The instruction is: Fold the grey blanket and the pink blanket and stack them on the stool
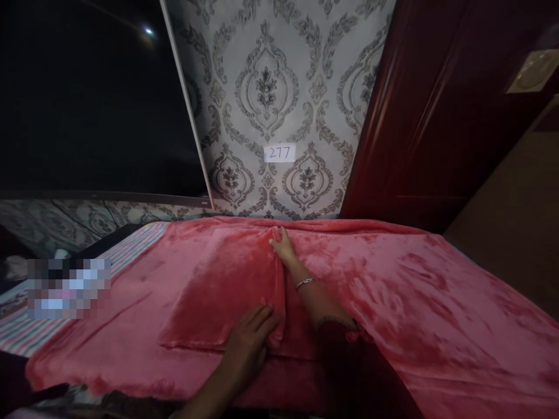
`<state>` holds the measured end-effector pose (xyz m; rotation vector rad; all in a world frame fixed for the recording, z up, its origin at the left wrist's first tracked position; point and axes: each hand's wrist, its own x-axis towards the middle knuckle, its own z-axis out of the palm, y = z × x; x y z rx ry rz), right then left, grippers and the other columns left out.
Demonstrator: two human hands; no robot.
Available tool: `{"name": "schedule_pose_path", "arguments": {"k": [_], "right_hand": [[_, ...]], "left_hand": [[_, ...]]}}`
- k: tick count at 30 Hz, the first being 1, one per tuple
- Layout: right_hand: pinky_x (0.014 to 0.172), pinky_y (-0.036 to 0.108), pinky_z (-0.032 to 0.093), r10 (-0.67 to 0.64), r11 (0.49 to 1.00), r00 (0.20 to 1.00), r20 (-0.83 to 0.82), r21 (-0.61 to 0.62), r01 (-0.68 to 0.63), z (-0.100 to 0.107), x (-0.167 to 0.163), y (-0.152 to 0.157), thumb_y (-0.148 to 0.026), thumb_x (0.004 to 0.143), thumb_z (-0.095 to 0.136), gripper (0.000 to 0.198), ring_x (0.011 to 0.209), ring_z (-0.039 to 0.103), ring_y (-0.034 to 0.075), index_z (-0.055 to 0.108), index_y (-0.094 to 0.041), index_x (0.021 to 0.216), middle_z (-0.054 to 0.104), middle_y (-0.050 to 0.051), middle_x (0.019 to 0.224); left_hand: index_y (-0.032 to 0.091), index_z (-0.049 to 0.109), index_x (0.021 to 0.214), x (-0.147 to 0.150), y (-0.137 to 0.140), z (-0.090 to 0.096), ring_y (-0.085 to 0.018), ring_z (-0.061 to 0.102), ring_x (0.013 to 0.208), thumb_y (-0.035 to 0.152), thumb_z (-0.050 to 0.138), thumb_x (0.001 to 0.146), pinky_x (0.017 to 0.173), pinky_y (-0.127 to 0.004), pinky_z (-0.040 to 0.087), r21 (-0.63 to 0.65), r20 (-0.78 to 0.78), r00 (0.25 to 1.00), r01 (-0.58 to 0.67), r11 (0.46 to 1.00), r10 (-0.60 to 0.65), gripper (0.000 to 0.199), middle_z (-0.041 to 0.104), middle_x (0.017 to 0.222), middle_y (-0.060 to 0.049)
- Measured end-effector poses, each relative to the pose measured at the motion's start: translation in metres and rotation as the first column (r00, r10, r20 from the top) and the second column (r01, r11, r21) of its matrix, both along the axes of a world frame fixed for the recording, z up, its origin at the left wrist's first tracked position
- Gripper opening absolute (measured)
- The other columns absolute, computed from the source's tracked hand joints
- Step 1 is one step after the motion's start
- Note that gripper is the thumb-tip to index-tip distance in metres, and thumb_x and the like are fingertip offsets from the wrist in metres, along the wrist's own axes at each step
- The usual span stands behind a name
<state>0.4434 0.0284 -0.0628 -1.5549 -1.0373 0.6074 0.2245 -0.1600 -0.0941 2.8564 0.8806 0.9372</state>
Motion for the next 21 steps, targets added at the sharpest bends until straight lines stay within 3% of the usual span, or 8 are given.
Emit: {"name": "schedule_pose_path", "arguments": {"k": [5,8,11,14,17,21], "right_hand": [[0.105,0.035,0.051,-0.075,0.997,0.997,0.028,0.003,0.074,-0.004,0.007,0.008,-0.007,0.077,0.057,0.065,0.12,0.065,0.022,0.058,-0.019,0.141,0.065,0.01,0.138],[0.109,0.037,0.048,-0.115,0.993,0.993,0.039,-0.032,0.116,-0.01,0.014,0.007,-0.01,0.076,0.061,0.059,0.124,0.064,0.026,0.062,-0.015,0.135,0.066,0.014,0.135],[0.106,0.035,0.05,-0.118,0.99,0.992,0.044,-0.072,0.121,-0.014,0.018,0.007,-0.019,0.08,0.066,0.057,0.123,0.064,0.026,0.061,-0.013,0.136,0.066,0.016,0.134],[0.104,0.032,0.05,-0.1,0.989,0.993,0.056,-0.106,0.106,-0.011,0.022,0.01,-0.03,0.087,0.062,0.057,0.124,0.064,0.024,0.057,-0.014,0.141,0.064,0.015,0.139],[0.106,0.035,0.049,-0.094,0.986,0.992,0.08,-0.133,0.104,-0.005,0.024,0.013,-0.038,0.091,0.059,0.059,0.127,0.062,0.024,0.053,-0.016,0.146,0.062,0.015,0.142],[0.11,0.041,0.046,-0.097,0.983,0.988,0.122,-0.143,0.114,0.003,0.024,0.015,-0.042,0.091,0.062,0.065,0.129,0.06,0.028,0.05,-0.017,0.149,0.062,0.016,0.141]], "left_hand": [[0.025,0.068,0.13,0.002,0.002,-0.012,-0.027,0.062,0.126,0.002,0.054,0.07,0.108,-0.047,0.052,0.012,-0.005,0.999,0.033,0.999,-0.033,0.066,0.071,0.132,-0.007],[0.025,0.068,0.131,0.003,0.0,-0.01,-0.029,0.061,0.128,0.003,0.055,0.072,0.11,-0.05,0.05,-0.052,-0.039,0.999,0.037,0.998,-0.039,0.064,0.07,0.135,-0.007],[0.024,0.063,0.138,-0.005,-0.007,0.012,-0.031,0.057,0.135,0.01,0.062,0.076,0.115,-0.054,0.046,-0.211,-0.109,0.989,0.072,0.975,-0.097,0.063,0.064,0.143,-0.01],[0.026,0.055,0.147,-0.026,-0.003,0.053,-0.027,0.051,0.141,0.028,0.069,0.083,0.119,-0.051,0.041,-0.376,-0.076,0.961,0.22,0.9,-0.267,0.065,0.057,0.151,-0.011],[0.028,0.059,0.142,-0.045,0.037,0.097,-0.021,0.054,0.139,0.035,0.051,0.098,0.118,-0.043,0.042,-0.445,-0.018,0.964,0.229,0.866,-0.265,0.046,0.059,0.149,-0.007],[0.021,0.06,0.141,-0.038,0.14,0.13,-0.023,0.055,0.138,0.037,0.042,0.1,0.118,-0.041,0.04,-0.486,-0.124,0.987,0.031,0.873,-0.104,0.048,0.058,0.15,-0.009]]}}
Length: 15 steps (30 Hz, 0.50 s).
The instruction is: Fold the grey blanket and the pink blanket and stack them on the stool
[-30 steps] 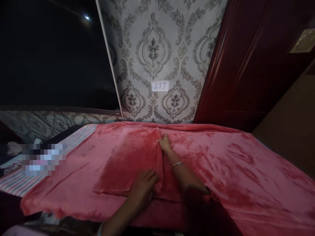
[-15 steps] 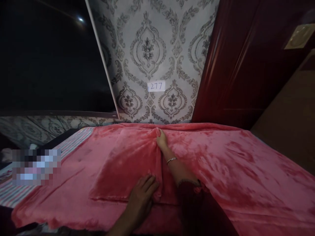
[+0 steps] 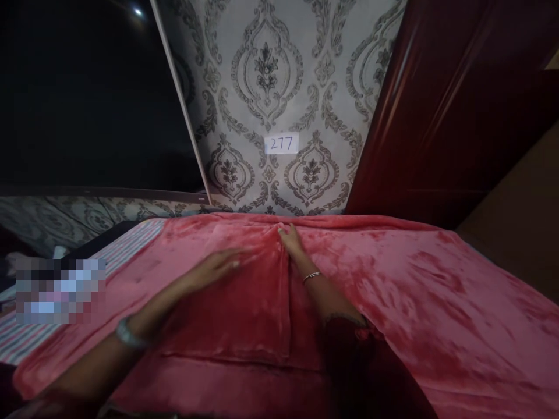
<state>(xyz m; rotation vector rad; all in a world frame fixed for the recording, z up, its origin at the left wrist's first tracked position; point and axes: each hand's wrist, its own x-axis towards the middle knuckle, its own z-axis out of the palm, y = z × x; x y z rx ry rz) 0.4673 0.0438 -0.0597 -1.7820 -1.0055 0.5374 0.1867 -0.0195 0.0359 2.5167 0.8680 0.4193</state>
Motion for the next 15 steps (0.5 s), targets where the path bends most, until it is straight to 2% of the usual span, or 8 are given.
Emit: {"name": "schedule_pose_path", "arguments": {"k": [2,4,6,9,12,15], "right_hand": [[0.11,0.042,0.046,0.009,1.0,1.0,0.019,0.012,-0.009,0.001,-0.002,0.001,-0.039,0.09,0.063,0.065,0.129,0.06,0.027,0.048,-0.019,0.15,0.063,0.014,0.14],[0.109,0.041,0.047,0.023,0.999,0.999,0.036,0.033,-0.024,0.0,-0.004,0.0,-0.032,0.089,0.063,0.064,0.128,0.06,0.025,0.047,-0.022,0.15,0.064,0.011,0.139],[0.109,0.038,0.047,0.036,0.997,0.997,0.065,0.059,-0.039,-0.006,-0.006,-0.001,-0.021,0.087,0.06,0.064,0.127,0.061,0.024,0.049,-0.023,0.15,0.065,0.009,0.138],[0.107,0.036,0.048,0.041,0.995,0.994,0.106,0.092,-0.05,-0.018,-0.006,-0.004,-0.012,0.085,0.053,0.065,0.121,0.065,0.024,0.051,-0.021,0.149,0.066,0.01,0.136],[0.108,0.036,0.048,0.033,0.992,0.995,0.099,0.118,-0.045,-0.028,-0.004,-0.005,-0.011,0.085,0.049,0.065,0.121,0.064,0.023,0.05,-0.017,0.15,0.065,0.012,0.138],[0.111,0.035,0.045,0.03,0.994,0.997,0.077,0.103,-0.037,-0.027,0.001,0.0,-0.014,0.084,0.054,0.064,0.129,0.06,0.022,0.051,-0.016,0.148,0.062,0.012,0.142]], "left_hand": [[0.014,0.052,0.148,0.015,0.051,0.0,-0.024,0.048,0.144,0.037,0.041,0.1,0.121,-0.038,0.036,0.067,-0.189,0.956,-0.217,0.974,0.226,0.054,0.05,0.156,-0.013],[0.013,0.045,0.153,0.03,0.088,-0.008,-0.026,0.038,0.151,0.039,0.04,0.1,0.123,-0.045,0.031,0.129,-0.316,0.887,-0.312,0.941,0.337,0.059,0.04,0.162,-0.016],[0.013,0.042,0.155,0.04,0.11,-0.023,-0.031,0.03,0.154,0.043,0.04,0.1,0.123,-0.058,0.025,0.157,-0.362,0.85,-0.35,0.924,0.383,0.062,0.034,0.164,-0.018],[0.016,0.038,0.157,0.041,0.122,-0.049,-0.035,0.022,0.157,0.048,0.036,0.101,0.12,-0.07,0.018,0.222,-0.364,0.814,-0.397,0.89,0.454,0.064,0.029,0.167,-0.019],[0.018,0.035,0.158,0.036,0.125,-0.067,-0.032,0.021,0.157,0.051,0.031,0.102,0.121,-0.068,0.02,0.302,-0.354,0.788,-0.413,0.859,0.504,0.066,0.027,0.169,-0.017],[0.016,0.035,0.158,0.034,0.128,-0.073,-0.031,0.024,0.156,0.052,0.03,0.102,0.121,-0.066,0.022,0.319,-0.359,0.788,-0.401,0.859,0.501,0.067,0.029,0.168,-0.016]]}}
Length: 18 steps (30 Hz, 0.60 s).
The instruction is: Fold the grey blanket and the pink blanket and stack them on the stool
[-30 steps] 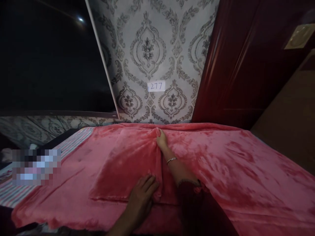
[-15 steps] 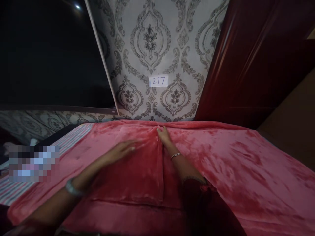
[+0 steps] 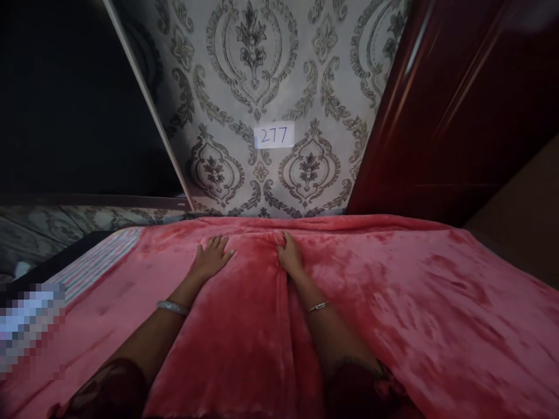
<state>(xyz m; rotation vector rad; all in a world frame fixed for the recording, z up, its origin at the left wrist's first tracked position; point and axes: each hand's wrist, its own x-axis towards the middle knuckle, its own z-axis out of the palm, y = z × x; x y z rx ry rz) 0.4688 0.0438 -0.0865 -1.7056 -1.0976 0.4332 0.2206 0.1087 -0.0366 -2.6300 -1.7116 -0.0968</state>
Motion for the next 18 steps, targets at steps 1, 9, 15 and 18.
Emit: {"name": "schedule_pose_path", "arguments": {"k": [1,9,15,18], "right_hand": [[0.11,0.036,0.045,-0.006,1.0,1.0,-0.002,-0.028,0.006,0.004,0.002,0.003,-0.019,0.085,0.057,0.063,0.13,0.059,0.024,0.052,-0.016,0.148,0.062,0.013,0.142],[0.095,0.038,0.051,-0.083,0.956,0.976,0.201,-0.261,0.135,0.034,0.003,0.027,-0.042,0.093,0.063,0.048,0.116,0.067,0.032,0.063,-0.02,0.135,0.072,0.015,0.122],[0.091,0.034,0.051,-0.138,0.943,0.957,0.254,-0.262,0.205,0.021,-0.005,0.021,-0.029,0.097,0.056,0.025,0.109,0.069,0.027,0.071,-0.023,0.116,0.075,0.013,0.107],[0.093,0.035,0.051,-0.137,0.94,0.964,0.227,-0.277,0.199,0.025,-0.003,0.024,-0.028,0.096,0.057,0.023,0.109,0.068,0.027,0.072,-0.02,0.113,0.074,0.014,0.108]], "left_hand": [[0.016,0.035,0.158,0.0,0.001,0.0,-0.031,0.024,0.156,0.052,0.03,0.102,0.121,-0.066,0.023,0.005,-0.001,1.0,0.005,1.0,-0.005,0.067,0.029,0.168,-0.016],[0.018,0.036,0.158,0.003,-0.004,0.005,-0.033,0.026,0.155,0.05,0.031,0.102,0.119,-0.066,0.026,0.046,-0.013,1.0,0.024,0.999,-0.023,0.065,0.032,0.166,-0.017],[0.018,0.038,0.158,0.001,0.002,0.002,-0.033,0.025,0.155,0.054,0.034,0.101,0.121,-0.061,0.024,0.028,0.005,1.0,-0.007,1.0,0.007,0.067,0.029,0.167,-0.02],[0.018,0.037,0.158,0.001,0.005,0.0,-0.032,0.026,0.155,0.053,0.033,0.101,0.121,-0.06,0.026,0.028,-0.005,1.0,-0.007,1.0,0.007,0.067,0.029,0.167,-0.019]]}}
